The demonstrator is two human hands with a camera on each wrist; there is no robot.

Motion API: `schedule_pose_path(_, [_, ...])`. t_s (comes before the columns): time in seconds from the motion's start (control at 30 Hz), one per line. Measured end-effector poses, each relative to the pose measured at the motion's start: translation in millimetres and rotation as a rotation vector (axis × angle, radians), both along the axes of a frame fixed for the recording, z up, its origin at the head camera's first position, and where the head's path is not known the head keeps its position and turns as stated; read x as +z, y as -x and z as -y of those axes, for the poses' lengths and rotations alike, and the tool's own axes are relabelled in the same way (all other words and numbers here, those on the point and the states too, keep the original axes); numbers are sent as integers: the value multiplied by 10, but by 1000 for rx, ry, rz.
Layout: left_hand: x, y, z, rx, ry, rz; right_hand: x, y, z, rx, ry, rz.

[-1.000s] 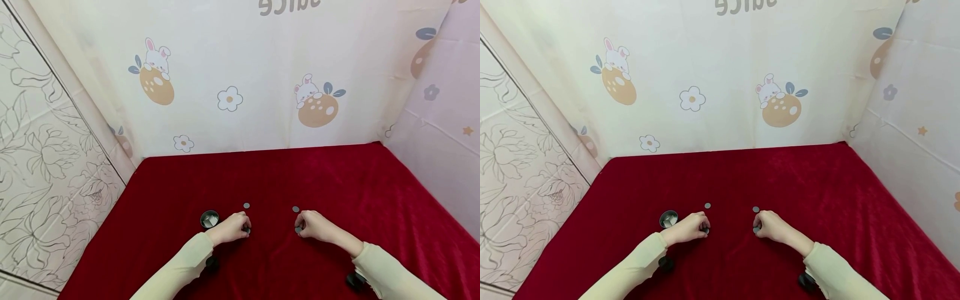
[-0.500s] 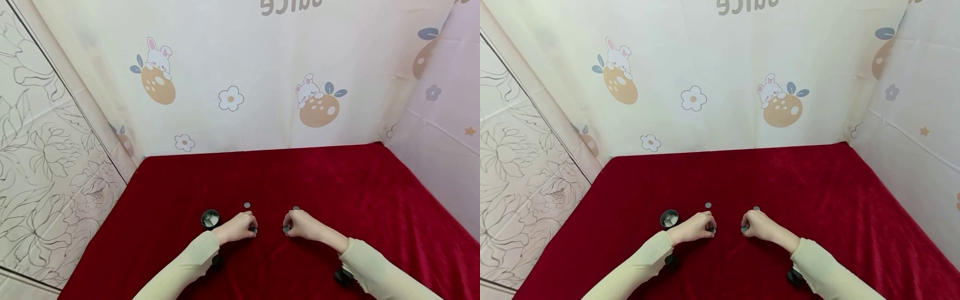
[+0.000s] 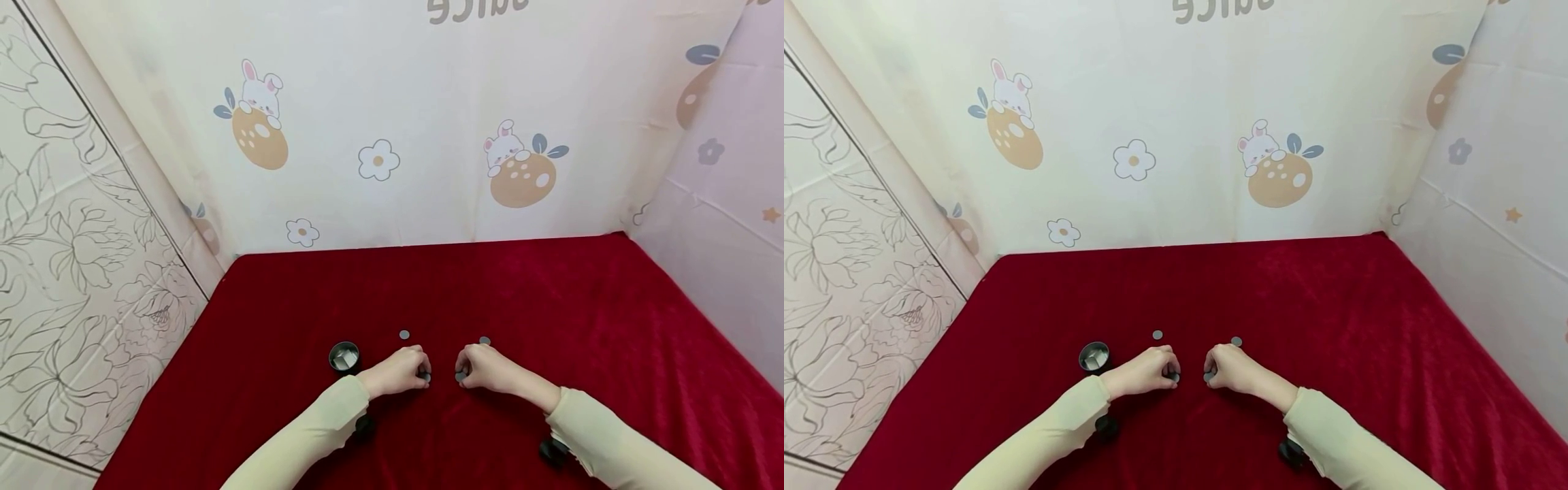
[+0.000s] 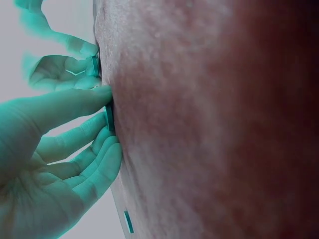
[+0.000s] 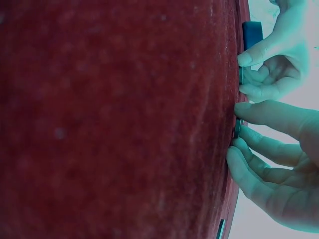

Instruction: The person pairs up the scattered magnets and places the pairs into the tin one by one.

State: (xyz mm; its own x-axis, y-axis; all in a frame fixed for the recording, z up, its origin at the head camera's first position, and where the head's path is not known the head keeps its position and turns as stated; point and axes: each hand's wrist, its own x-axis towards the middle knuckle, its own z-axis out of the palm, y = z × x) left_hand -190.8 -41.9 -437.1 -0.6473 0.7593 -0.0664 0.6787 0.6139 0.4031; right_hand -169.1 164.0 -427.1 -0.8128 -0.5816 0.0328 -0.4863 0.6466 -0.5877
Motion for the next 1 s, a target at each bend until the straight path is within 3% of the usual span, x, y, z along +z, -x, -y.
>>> schedule_pose_path(0.2, [-9, -2, -44, 11, -1, 30, 5, 6, 36, 8, -3, 4])
schedule_pose_path(1.0, [4, -36, -152, 12, -2, 29, -21, -8, 156, 39, 14, -3])
